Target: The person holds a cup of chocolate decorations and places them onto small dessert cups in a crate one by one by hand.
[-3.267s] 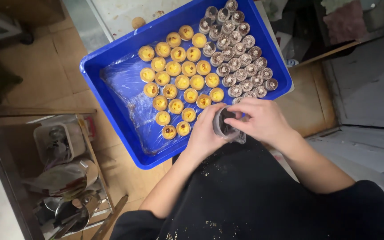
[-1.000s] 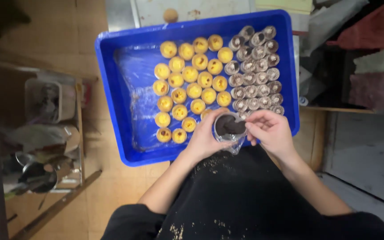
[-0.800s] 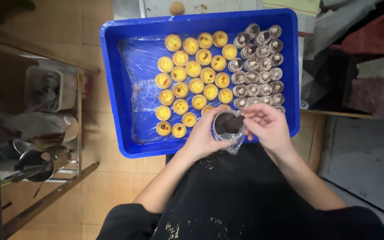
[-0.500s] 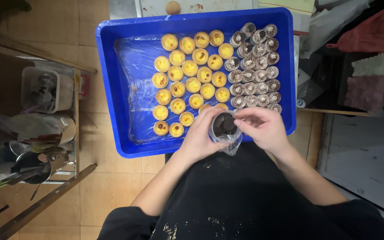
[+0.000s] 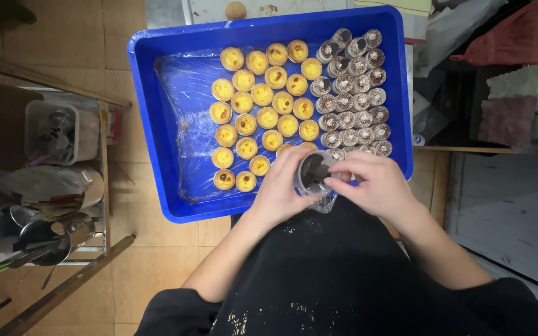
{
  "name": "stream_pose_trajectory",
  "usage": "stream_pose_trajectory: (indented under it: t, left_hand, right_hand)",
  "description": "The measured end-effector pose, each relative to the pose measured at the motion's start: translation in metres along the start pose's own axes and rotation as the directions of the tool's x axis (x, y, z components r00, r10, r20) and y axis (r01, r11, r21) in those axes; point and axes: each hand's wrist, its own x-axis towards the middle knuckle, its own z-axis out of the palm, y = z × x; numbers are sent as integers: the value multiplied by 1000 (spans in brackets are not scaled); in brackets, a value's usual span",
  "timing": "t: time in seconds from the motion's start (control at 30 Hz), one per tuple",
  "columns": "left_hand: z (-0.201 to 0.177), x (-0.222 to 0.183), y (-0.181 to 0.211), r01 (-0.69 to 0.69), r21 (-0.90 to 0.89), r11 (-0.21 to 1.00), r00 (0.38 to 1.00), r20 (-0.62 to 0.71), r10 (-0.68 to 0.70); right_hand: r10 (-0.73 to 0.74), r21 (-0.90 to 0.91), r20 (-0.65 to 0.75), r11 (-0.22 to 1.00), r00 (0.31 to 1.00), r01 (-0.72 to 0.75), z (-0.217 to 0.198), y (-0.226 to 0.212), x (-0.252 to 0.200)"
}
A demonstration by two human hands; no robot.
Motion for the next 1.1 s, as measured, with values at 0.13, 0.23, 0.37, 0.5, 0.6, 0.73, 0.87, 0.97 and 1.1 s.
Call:
stream_pose_trajectory:
  t: [0.13, 0.23, 0.37, 0.5, 0.6, 0.73, 0.87, 0.97, 1.1]
  left_hand:
    - [2, 1, 3, -33, 59, 998, 999, 5, 33]
    - [3, 3, 5, -61, 79, 995, 998, 15, 60]
    - [6, 3, 6, -23, 58, 998, 999, 24, 22]
    - [7, 5, 3, 42, 32, 999, 999, 32, -43]
    - [8, 5, -3, 104, 6, 995, 994, 19, -104]
    - [8, 5, -11, 212, -44, 976, 977, -17, -213]
    - [9, 6, -25, 272, -35, 962, 961, -50, -274]
    - [10, 0, -34, 327, -38, 944, 942, -63, -329]
    - [9, 1, -39, 321, 61, 945, 943, -120, -312]
  right_hand:
    - [67, -189, 36, 980, 997, -59, 4, -7, 5]
    - [119, -243, 94, 966, 988, -93, 1, -8, 9]
    - [44, -140, 85, 990, 995, -32, -3, 2, 7]
    - [175, 8, 61, 984, 983, -176, -1, 22, 1]
    - [292, 382, 68, 876, 954, -295, 6, 52, 0]
    - [482, 654, 111, 623, 869, -429, 10, 100, -2]
    - [523, 636, -13, 662, 852, -396, 13, 163, 5]
    - [620, 579, -30, 650, 784, -492, 24, 211, 17]
    - [617, 545, -20, 666, 787, -509, 39, 250, 45]
